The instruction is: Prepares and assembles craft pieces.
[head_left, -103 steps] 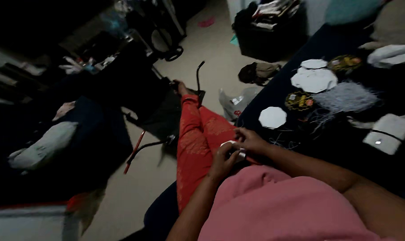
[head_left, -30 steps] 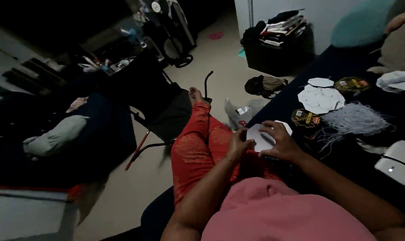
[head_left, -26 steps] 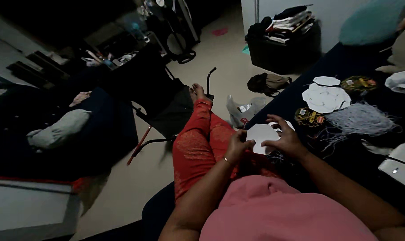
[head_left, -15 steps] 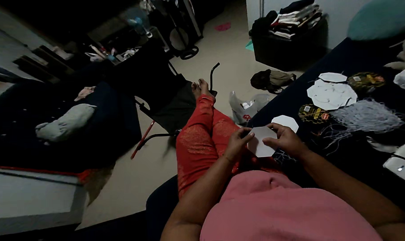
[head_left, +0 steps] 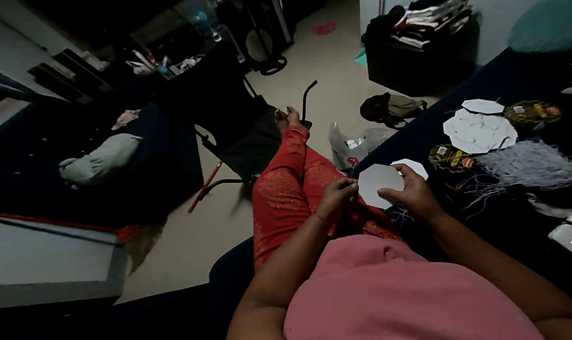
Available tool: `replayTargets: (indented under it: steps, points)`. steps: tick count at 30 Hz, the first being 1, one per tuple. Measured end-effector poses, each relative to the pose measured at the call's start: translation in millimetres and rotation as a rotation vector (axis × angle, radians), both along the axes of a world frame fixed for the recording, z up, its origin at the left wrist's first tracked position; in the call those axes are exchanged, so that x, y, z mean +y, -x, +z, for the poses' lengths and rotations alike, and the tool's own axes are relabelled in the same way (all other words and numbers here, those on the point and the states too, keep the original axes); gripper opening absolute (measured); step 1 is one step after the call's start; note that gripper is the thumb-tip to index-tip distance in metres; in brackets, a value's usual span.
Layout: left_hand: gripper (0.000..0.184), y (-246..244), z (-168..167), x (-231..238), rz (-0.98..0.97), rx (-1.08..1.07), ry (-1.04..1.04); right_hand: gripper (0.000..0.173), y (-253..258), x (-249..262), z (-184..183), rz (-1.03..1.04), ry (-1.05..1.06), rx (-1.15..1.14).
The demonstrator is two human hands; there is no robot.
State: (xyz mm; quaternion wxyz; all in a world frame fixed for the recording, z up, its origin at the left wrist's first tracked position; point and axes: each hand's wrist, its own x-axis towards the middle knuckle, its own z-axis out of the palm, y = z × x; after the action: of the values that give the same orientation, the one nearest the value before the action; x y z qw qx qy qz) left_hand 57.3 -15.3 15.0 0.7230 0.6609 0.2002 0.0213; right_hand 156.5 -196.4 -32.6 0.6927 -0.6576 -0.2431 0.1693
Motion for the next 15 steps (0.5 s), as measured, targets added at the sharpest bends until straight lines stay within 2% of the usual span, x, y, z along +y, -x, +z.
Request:
replayTargets:
  steps: [3, 10, 15]
  points:
    - [0.020, 0.4, -6.6, 0.9, 0.000, -0.006, 0.074, 0.058, 2.3, 1.7, -2.7, -0.054, 0.004, -0.038]
    - [0.015, 2.0, -7.8, -0.4, -0.055, 0.044, 0.099, 0.056, 6.3, 2.2, -5.1, -0.076, -0.009, -0.055]
    - [0.016, 0.8, -10.2, -1.1, 0.024, -0.002, 0.101, 0.060, 4.7, 0.5, -3.1, -0.016, 0.047, -0.034]
